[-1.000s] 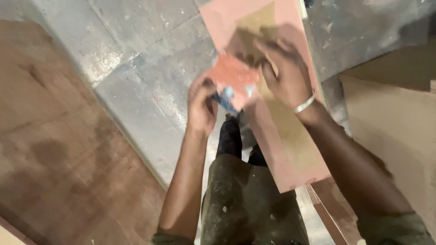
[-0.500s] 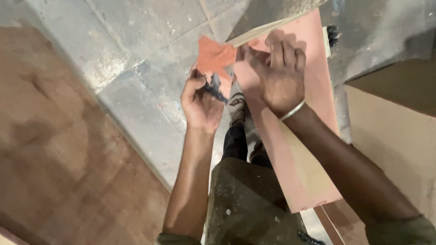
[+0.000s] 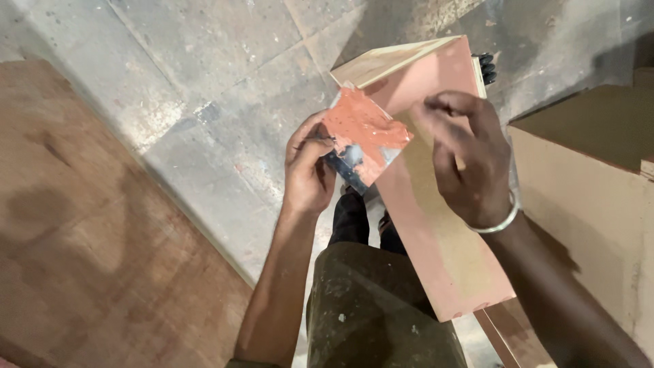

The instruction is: The person applies a pink filler paste to the edges and surfaces of wooden furniture components using a small putty knife. They scoop the filler from a cardboard sheet and spread it into gaps and seams on various wooden pieces.

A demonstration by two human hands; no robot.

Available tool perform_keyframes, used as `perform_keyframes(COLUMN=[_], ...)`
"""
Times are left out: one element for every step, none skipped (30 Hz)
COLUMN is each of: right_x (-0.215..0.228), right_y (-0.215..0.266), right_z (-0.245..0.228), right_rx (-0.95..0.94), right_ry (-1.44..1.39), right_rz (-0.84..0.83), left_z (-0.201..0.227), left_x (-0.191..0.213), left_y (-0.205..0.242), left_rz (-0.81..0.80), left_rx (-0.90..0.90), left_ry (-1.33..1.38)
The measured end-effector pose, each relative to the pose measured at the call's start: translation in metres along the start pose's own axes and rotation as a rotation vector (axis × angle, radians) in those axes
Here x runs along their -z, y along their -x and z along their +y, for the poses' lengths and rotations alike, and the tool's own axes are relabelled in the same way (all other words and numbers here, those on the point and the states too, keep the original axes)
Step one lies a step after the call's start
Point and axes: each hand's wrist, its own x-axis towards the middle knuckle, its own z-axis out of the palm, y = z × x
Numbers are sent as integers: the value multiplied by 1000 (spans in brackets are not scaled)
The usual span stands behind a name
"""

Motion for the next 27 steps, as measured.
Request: perform_keyframes(right_x=[5,10,13,14,16,14,13,11,7,3,-5,-13,-22,-33,-42,-49,-54,-59,-61,-61,-58,-54,-50,-47,-45,-43,-43], right_y=[3,5,7,8,9,9,8,7,5,5,2,-1,-3,-5,-4,-4,-2,-2,-2,-2,-1,0,0,-1,-5,-3,-1], right_z=[-3,-4,-5,-4,-3,1,6,11,19,27,38,47,55,63,69,74,76,77,76,74,72,70,69,68,69,68,69], right_rx=[60,124,188,208,229,249,175,98,22,-32,-86,-139,-109,-80,-50,-47,-43,-38,19,77,136,130,124,124,73,15,-42], right_ry=[104,209,315,325,336,346,215,85,-45,-69,-94,-119,-1,117,234,308,382,456,516,576,637,599,561,520,450,375,300], right_rz=[-32,-63,-93,-90,-88,-83,-70,-58,-45,-31,-16,2,-5,-12,-19,-24,-29,-32,-30,-28,-26,-35,-44,-53,-44,-44,-44], left_z=[-1,-1,-2,-3,-4,-5,-5,-5,-5,-6,-6,-4,-3,-3,-4,-6,-7,-7,-6,-5,-5,-5,-5,-5,-5,-6,-6], left_x=[0,1,1,2,3,4,4,5,6,6,7,8,7,7,7,6,4,3,3,2,0,-2,-4,-5,-6,-7,-8], left_y=[1,1,0,0,0,0,-2,-2,-2,-2,0,0,2,4,5,7,9,9,10,10,11,11,11,10,7,8,9], left_rz=[12,21,30,25,20,14,39,64,90,105,120,133,127,121,116,113,111,107,103,100,96,100,104,110,114,126,139], left_rx=[9,14,20,15,10,5,-16,-35,-54,-57,-60,-64,-68,-72,-75,-77,-78,-81,-74,-67,-59,-65,-71,-83,-81,-73,-65], left_ry=[-18,-36,-54,-59,-64,-70,-41,-11,19,32,45,56,50,45,39,43,47,50,53,57,61,61,62,62,55,48,40])
